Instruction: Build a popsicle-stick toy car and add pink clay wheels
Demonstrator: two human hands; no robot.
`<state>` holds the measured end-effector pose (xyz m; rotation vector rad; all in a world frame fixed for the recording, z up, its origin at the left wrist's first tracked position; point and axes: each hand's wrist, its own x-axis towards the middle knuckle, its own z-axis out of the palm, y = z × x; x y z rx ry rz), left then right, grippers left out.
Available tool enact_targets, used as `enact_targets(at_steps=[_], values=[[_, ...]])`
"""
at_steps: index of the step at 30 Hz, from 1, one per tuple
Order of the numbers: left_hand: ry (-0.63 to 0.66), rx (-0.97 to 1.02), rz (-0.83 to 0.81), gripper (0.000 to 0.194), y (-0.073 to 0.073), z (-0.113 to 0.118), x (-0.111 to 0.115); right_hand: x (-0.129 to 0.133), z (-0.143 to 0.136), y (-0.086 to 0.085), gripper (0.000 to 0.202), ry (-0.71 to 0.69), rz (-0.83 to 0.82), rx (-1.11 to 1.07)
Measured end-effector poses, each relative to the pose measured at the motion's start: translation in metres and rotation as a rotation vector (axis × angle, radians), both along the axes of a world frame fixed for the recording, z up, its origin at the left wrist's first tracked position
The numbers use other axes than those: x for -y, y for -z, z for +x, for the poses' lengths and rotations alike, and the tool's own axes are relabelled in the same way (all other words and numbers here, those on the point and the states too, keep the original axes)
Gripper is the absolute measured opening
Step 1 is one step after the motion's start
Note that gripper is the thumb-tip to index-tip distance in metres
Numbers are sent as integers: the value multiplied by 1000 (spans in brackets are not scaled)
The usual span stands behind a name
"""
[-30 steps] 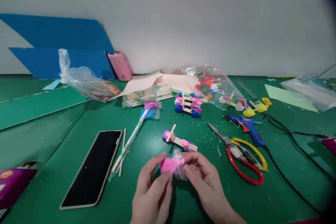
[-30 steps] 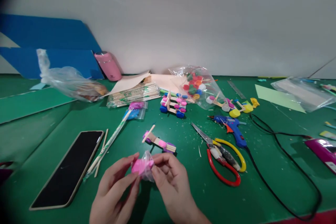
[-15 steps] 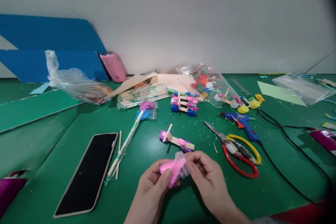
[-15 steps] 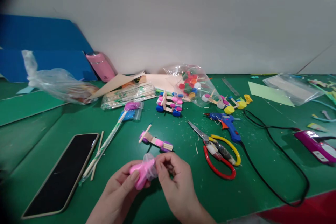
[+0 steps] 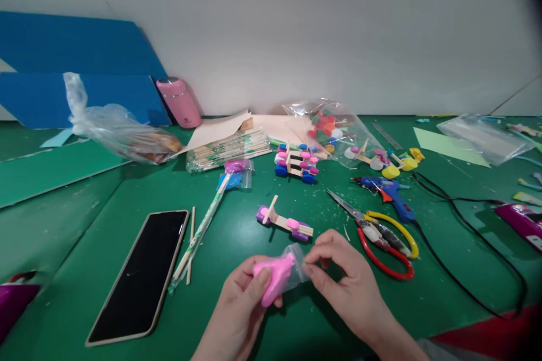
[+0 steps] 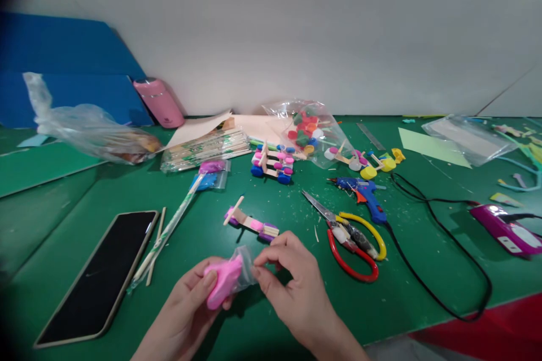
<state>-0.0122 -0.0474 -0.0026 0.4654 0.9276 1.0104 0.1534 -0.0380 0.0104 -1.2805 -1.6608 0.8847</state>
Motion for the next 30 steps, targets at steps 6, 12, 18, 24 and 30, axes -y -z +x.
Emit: enact_targets(at_steps=[6, 12, 18, 24, 30], values=[[46, -9, 38, 18, 0, -1, 0, 0, 4, -9, 20, -178, -96, 4], [100, -12, 69, 20, 2, -3, 0, 1, 2, -14, 25, -221, -198, 12], [138, -28, 90, 20, 2, -6, 1, 0, 3, -11, 27, -238, -179, 3], [163, -169, 142, 20, 1, -8, 2, -1, 6, -8, 27, -256, -130, 18], [238, -374, 244, 25, -4, -11, -1, -3, 7, -12, 27, -292, -99, 216]])
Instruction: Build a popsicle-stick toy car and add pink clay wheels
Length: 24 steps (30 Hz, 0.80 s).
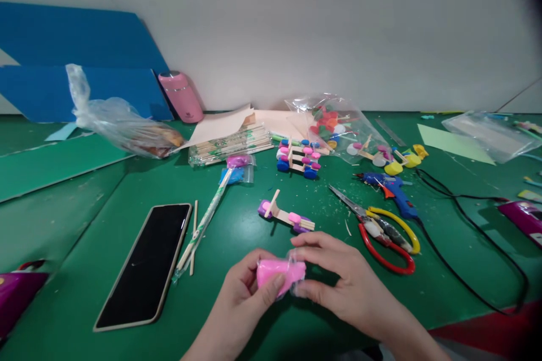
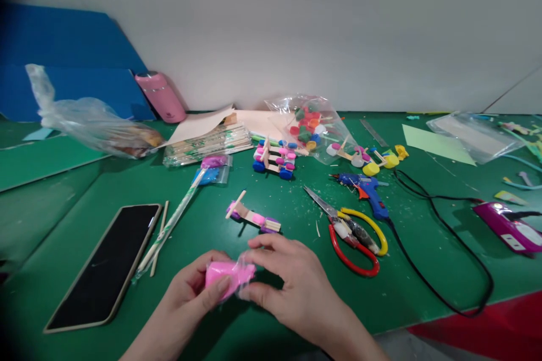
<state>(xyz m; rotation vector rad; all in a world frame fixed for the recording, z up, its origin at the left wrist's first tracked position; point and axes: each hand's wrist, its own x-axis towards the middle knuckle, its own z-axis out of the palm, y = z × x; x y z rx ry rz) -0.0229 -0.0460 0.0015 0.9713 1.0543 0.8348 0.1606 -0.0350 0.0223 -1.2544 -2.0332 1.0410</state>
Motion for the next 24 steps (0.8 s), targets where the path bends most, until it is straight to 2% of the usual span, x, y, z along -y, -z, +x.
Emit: enact_targets(at_steps=[4, 8, 11, 19, 24], values=[[-17, 100, -57, 21, 4, 1, 1, -3, -2, -4, 24, -22, 52, 114], [-50, 272, -162, 18, 9, 5, 2, -4, -5, -7, 22, -12, 38, 103], [-50, 293, -158, 22, 11, 8, 2, -4, -7, -9, 15, -36, 20, 95], [14, -84, 76, 24, 7, 4, 2, -2, -12, -5, 13, -35, 61, 140], [-11, -232, 153, 23, 2, 8, 2, 1, -15, 0, 15, -44, 112, 234]])
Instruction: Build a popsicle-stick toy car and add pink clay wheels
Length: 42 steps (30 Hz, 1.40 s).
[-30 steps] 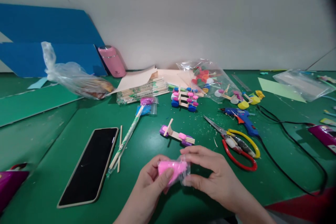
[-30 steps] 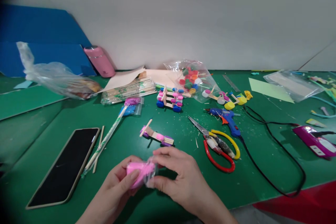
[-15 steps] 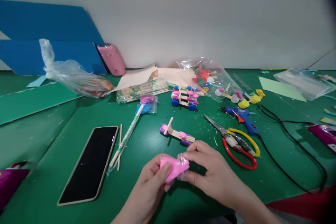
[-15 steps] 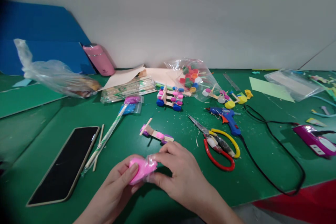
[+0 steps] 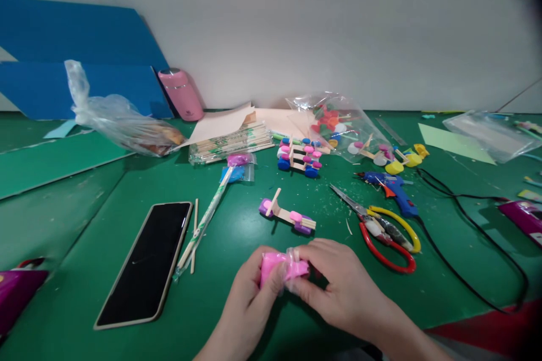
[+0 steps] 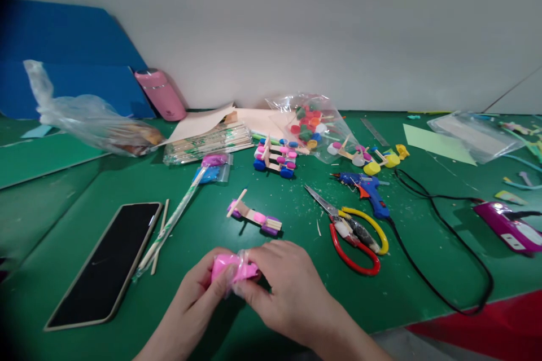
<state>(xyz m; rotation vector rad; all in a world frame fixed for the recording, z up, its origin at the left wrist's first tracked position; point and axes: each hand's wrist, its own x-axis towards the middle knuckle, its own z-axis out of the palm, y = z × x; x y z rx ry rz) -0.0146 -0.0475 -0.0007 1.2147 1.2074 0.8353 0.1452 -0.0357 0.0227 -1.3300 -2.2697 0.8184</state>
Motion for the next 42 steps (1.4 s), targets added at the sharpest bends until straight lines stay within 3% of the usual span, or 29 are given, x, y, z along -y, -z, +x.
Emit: enact_targets(at_steps=[9, 15, 21, 26, 30, 36, 42], values=[[174, -113, 0, 26, 1, -10, 2, 9, 1, 14, 7, -52, -41, -36], [240, -95, -15, 30, -6, -13, 0, 14, -3, 16, 11, 66, -137, -166], [193, 35, -94, 32, -3, -13, -1, 15, -1, 15, 5, 153, -347, -297], [155, 283, -256, 32, 7, -8, 1, 14, -1, 13, 2, 119, -353, -402], [72, 195, -250, 28, 2, -7, -2, 12, 0, 16, 4, 130, -434, -471], [38, 151, -164, 24, -8, -10, -6, 10, -2, 29, 13, 173, -855, -916], [-84, 200, -195, 23, 0, -16, -8, 6, 1, 34, 13, 279, -997, -1511]])
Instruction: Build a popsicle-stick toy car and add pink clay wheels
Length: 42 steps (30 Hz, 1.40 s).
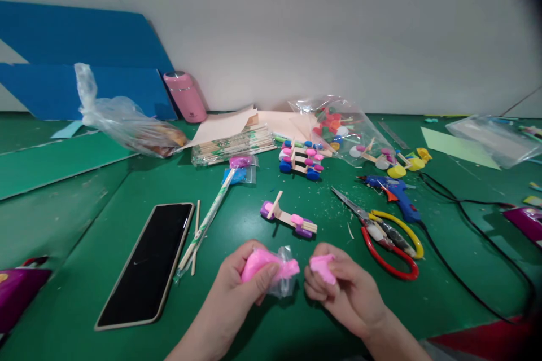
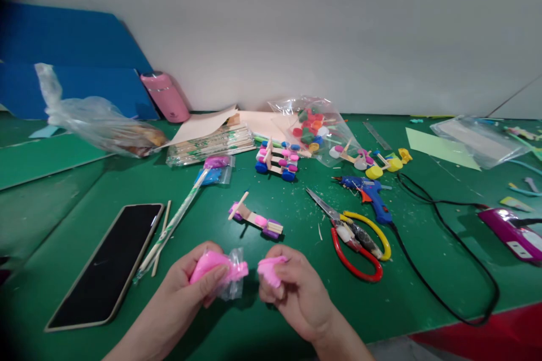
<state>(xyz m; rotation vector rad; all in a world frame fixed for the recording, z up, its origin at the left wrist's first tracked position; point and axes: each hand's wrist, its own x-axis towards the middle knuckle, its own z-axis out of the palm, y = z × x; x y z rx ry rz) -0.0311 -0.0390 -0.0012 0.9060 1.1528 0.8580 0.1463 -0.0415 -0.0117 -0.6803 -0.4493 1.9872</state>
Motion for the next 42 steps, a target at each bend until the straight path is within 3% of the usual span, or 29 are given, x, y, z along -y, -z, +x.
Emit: enact_targets(at_steps=[4, 16, 21, 26, 29, 31, 34, 38, 42], values=[[-140, 74, -78, 22, 0, -6, -4, -6, 7, -2, 17, 130, -16, 36], [-330, 197, -143, 14, 3, -19, -9, -2, 5, 7, 23, 92, 75, 298], [-277, 283, -193, 16, 0, -12, -5, -1, 2, 1, 27, 56, 101, 348], [-144, 308, -172, 13, -2, -2, 1, 0, -1, -7, 35, -81, 60, 51], [-100, 316, -130, 10, 0, 3, 4, 0, -4, -9, 26, -62, 28, -54], [-74, 308, -117, 8, 1, 4, 5, 0, -6, -7, 19, -10, 36, 24], [-47, 271, -98, 8, 1, 6, 6, 3, -7, -4, 9, 10, 149, 337], [-38, 229, -66, 12, 0, 6, 7, 9, -4, -5, 16, -27, 400, 770], [-20, 224, -43, 21, 1, 6, 9, 11, -2, -12, 17, -51, 536, 935]])
